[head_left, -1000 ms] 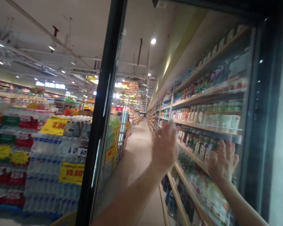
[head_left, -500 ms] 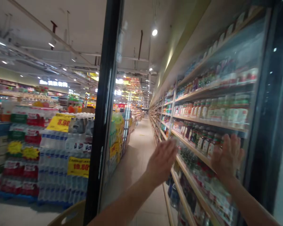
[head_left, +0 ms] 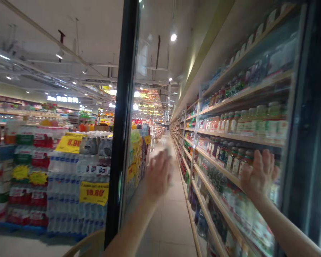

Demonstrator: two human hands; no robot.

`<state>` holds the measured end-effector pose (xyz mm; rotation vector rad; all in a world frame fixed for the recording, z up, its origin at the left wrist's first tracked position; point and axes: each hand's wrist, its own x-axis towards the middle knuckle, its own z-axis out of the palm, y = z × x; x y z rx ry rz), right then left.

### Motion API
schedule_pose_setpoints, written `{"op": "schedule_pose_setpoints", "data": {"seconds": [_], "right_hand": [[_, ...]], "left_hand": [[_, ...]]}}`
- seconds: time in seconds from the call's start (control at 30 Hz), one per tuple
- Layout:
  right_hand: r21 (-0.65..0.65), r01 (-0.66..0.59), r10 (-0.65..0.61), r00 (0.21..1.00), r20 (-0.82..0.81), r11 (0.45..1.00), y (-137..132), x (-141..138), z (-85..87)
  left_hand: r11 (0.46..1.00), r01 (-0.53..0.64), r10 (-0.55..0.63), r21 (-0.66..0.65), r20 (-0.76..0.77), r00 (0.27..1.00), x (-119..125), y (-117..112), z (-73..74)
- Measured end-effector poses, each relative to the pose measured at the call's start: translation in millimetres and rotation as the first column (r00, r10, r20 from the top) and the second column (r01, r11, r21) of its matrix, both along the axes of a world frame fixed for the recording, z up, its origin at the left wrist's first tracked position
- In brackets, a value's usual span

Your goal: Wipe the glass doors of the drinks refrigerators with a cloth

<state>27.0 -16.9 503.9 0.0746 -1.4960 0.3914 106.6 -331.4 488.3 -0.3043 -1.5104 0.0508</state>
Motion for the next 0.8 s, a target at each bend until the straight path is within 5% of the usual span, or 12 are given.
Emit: {"op": "schedule_pose_setpoints", "data": {"seconds": [0.07, 0.13, 0.2, 0.27, 0.33, 0.43, 0.5, 0.57, 0.67, 0.73, 0.8], "right_hand": [[0.004, 0.003, -0.003, 1.000, 0.025, 1.000, -1, 1, -0.5], [-0.004, 0.005, -0.005, 0.999, 0.045, 1.000, -2, 1, -1.0], [-0.010, 0.003, -0.003, 0.999, 0.044, 1.000, -2, 1, -1.2], [-0.011, -0.003, 0.003, 0.999, 0.035, 1.000, -1, 0, -1.0], [-0.007, -0.007, 0.007, 1.000, 0.028, 1.000, -1, -1, -0.7], [-0.012, -0.001, 0.001, 0.999, 0.039, 1.000, -3, 0, -0.3], [-0.016, 0.001, 0.000, 0.999, 0.043, 1.000, -4, 2, 0.2], [-0.025, -0.001, 0.002, 0.999, 0.043, 1.000, -5, 4, 1.0], [-0.035, -0.001, 0.002, 0.999, 0.049, 0.999, -5, 4, 2.0], [-0.035, 0.007, -0.005, 0.999, 0.054, 0.999, -4, 3, 1.9], [-0.026, 0.012, -0.010, 0.998, 0.057, 1.000, -3, 3, 1.2]], "left_hand": [[0.961, -0.020, 0.044, 0.276, -0.083, 0.996, 1, -24, 1.8], [0.935, 0.006, 0.038, 0.355, -0.116, 0.992, 1, -30, -1.2], [0.990, 0.032, -0.022, 0.141, -0.075, 0.997, -2, -16, -12.4], [0.981, 0.064, -0.063, -0.183, 0.010, 0.998, -4, -1, -27.0], [0.966, 0.056, -0.044, -0.254, 0.052, 0.998, -4, 0, -37.7], [0.993, -0.021, 0.022, 0.116, -0.009, 1.000, -2, -19, -44.8], [0.977, -0.023, 0.033, 0.211, -0.042, 0.999, -2, -21, -50.0], [1.000, 0.010, -0.010, -0.009, 0.004, 1.000, -5, -9, -57.4], [0.937, 0.079, -0.046, -0.341, 0.106, 0.993, -6, 4, -60.3], [0.975, 0.040, -0.024, -0.219, 0.073, 0.997, -4, -8, -51.1], [0.996, -0.037, 0.036, 0.077, 0.013, 0.999, 1, -28, -39.6]]}}
